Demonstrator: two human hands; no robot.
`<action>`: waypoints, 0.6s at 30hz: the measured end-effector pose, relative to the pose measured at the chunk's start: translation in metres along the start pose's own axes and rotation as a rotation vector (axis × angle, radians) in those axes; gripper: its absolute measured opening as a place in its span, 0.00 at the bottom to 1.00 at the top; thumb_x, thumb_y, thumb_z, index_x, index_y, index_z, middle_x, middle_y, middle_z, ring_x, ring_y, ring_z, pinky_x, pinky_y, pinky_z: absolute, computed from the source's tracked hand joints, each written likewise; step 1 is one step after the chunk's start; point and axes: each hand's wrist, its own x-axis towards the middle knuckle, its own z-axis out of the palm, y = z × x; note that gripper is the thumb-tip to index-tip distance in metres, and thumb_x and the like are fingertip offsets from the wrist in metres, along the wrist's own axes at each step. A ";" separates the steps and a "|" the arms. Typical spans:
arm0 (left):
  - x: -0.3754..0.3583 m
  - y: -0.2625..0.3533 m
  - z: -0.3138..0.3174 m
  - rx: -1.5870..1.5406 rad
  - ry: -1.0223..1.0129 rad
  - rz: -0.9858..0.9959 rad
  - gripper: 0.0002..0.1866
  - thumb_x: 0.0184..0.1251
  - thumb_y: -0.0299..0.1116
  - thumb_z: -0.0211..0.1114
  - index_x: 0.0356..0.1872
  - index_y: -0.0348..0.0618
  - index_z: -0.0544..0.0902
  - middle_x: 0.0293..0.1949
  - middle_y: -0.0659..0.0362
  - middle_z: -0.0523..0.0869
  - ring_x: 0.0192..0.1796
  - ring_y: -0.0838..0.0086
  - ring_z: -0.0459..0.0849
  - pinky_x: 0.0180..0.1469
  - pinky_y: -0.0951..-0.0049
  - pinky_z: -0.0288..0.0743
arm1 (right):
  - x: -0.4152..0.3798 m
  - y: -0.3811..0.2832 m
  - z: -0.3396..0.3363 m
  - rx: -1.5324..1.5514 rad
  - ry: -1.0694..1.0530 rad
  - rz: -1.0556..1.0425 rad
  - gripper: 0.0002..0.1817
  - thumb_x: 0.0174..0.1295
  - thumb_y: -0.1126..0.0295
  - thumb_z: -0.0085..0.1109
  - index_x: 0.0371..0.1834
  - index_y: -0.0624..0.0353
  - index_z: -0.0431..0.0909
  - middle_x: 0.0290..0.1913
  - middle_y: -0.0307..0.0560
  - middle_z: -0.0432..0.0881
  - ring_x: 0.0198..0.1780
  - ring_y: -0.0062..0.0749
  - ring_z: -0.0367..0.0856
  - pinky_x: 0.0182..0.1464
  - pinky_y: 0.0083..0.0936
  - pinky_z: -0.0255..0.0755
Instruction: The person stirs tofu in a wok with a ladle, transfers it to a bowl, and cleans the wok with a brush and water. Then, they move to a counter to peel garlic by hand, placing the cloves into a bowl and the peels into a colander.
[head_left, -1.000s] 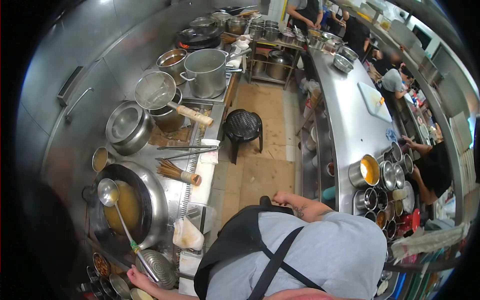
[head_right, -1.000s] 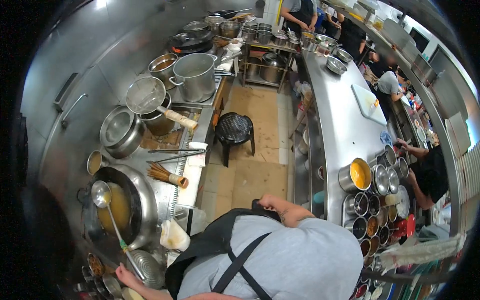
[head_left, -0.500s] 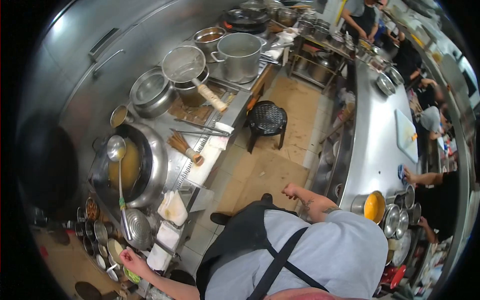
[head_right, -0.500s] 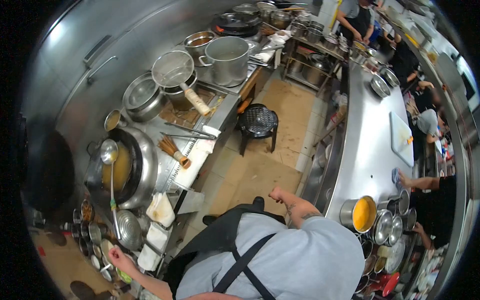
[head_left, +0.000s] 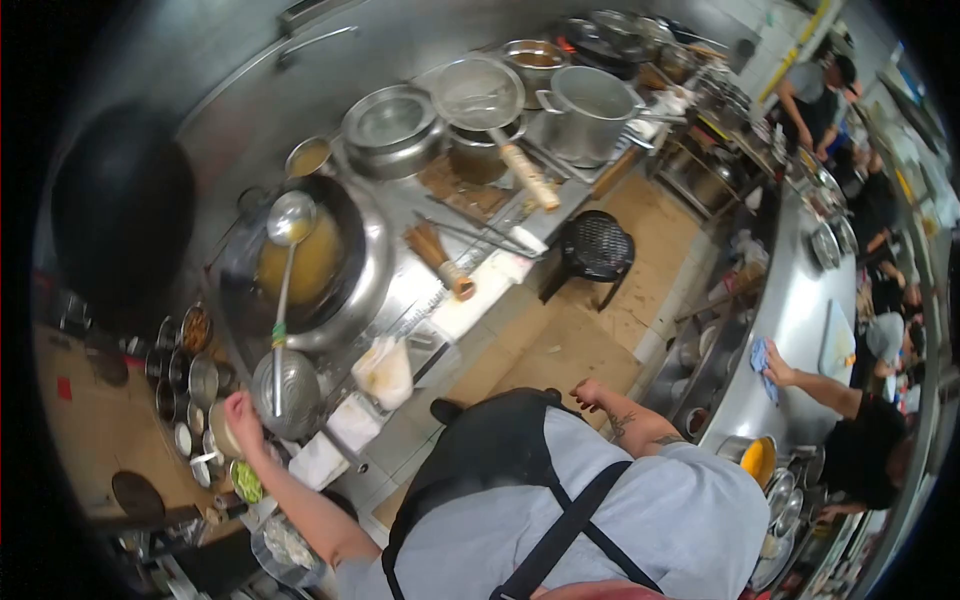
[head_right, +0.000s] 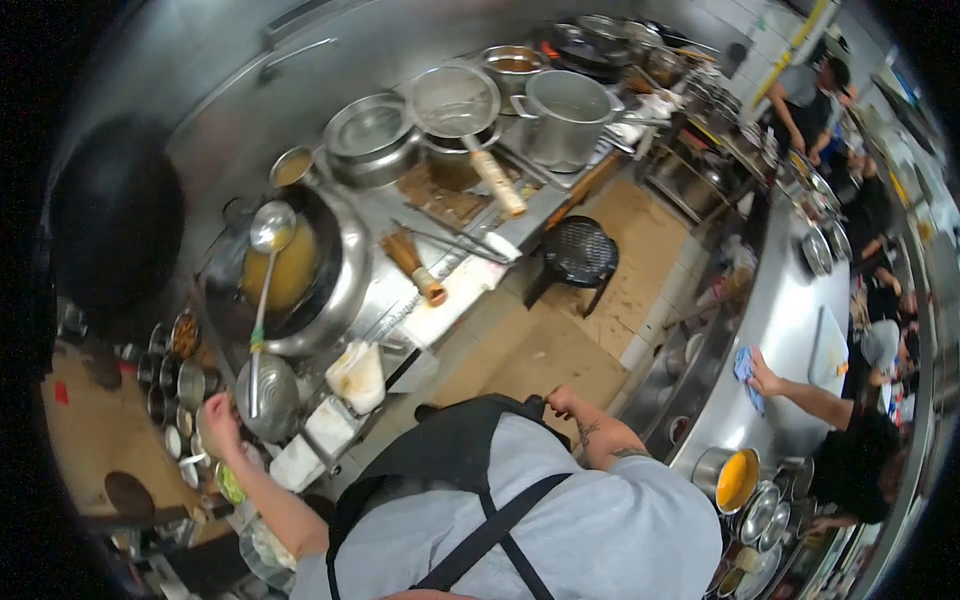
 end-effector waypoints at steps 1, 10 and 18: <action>0.002 0.004 0.004 -0.066 0.000 -0.085 0.07 0.71 0.37 0.65 0.42 0.49 0.78 0.26 0.69 0.75 0.24 0.85 0.69 0.24 0.81 0.61 | 0.005 -0.012 0.001 -0.026 0.011 -0.019 0.19 0.69 0.58 0.55 0.54 0.62 0.79 0.47 0.52 0.84 0.41 0.40 0.87 0.38 0.39 0.81; 0.032 0.009 0.054 -0.181 -0.232 -0.197 0.09 0.70 0.37 0.65 0.43 0.44 0.80 0.29 0.66 0.79 0.25 0.82 0.73 0.26 0.79 0.66 | -0.011 -0.239 -0.028 0.054 0.067 -0.371 0.19 0.69 0.57 0.54 0.32 0.63 0.82 0.34 0.49 0.87 0.30 0.36 0.86 0.29 0.33 0.78; 0.015 0.034 0.112 -1.264 -1.148 -0.887 0.23 0.78 0.52 0.53 0.61 0.45 0.73 0.46 0.53 0.86 0.35 0.68 0.88 0.24 0.73 0.80 | -0.021 -0.390 0.012 -0.584 0.540 -1.029 0.21 0.57 0.55 0.64 0.42 0.64 0.82 0.41 0.65 0.84 0.44 0.57 0.84 0.49 0.43 0.77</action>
